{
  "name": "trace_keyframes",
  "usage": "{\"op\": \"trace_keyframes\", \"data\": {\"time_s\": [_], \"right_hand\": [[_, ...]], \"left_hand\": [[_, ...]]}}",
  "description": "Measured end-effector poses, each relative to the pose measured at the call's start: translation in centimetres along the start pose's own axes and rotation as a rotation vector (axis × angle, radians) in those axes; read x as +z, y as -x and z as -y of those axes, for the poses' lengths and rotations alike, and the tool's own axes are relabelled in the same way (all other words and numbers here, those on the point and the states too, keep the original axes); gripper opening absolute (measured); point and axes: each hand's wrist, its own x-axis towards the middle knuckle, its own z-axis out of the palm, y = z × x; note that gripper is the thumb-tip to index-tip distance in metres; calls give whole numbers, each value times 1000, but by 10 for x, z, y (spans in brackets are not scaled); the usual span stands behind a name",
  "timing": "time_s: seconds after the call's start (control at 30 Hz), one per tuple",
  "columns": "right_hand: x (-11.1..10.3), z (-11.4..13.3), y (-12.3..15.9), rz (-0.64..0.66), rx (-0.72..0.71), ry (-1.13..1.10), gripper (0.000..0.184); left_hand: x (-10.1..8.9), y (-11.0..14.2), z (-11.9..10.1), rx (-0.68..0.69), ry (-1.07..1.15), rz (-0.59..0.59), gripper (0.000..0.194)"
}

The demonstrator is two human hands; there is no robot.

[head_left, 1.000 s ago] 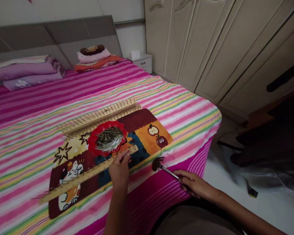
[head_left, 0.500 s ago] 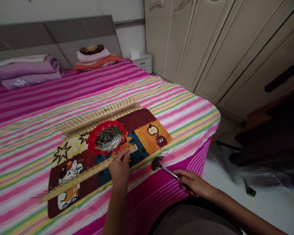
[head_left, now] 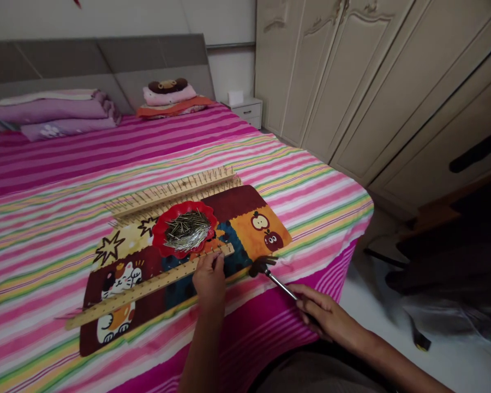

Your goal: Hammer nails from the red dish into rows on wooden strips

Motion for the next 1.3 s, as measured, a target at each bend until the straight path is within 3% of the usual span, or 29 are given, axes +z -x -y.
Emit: {"op": "trace_keyframes", "data": {"time_s": [0.1, 0.3, 0.37, 0.47, 0.57, 0.67, 0.8, 0.87, 0.97, 1.07, 1.13, 1.2, 1.3], "right_hand": [[9, 31, -2, 10, -160, 92, 44], [25, 82, -19, 11, -549, 457, 39], [29, 89, -22, 18, -586, 541, 38], [33, 92, -23, 74, -532, 632, 36], [33, 92, -19, 95, -497, 590, 36], [28, 85, -9, 30, -465, 495, 40], [11, 57, 2, -33, -283, 361, 49], [0, 35, 3, -52, -173, 319, 51], [-14, -1, 0, -77, -102, 321, 50], [-22, -28, -5, -92, -85, 348, 50], [-23, -37, -8, -108, -94, 355, 50], [-22, -41, -11, -115, -97, 347, 49], [-18, -41, -12, -118, -92, 316, 48]], "left_hand": [[2, -1, 2, 116, -97, -34, 16], [8, -1, 3, 187, -139, -43, 17], [9, 0, 3, 202, -144, -48, 17], [8, 0, 3, 197, -170, -36, 15], [7, 0, 2, 174, -180, -20, 15], [8, 0, 1, 169, -149, -16, 17], [5, 3, 0, 134, -67, 15, 14], [-4, 4, 0, 110, -39, 41, 15], [-31, -3, -4, 123, -91, 10, 19], [-66, -28, -7, 102, -265, -98, 22], [-82, -52, -7, 71, -448, -109, 25], [-89, -74, -5, 38, -663, -22, 26], [-84, -97, 0, 18, -919, 8, 30]]}}
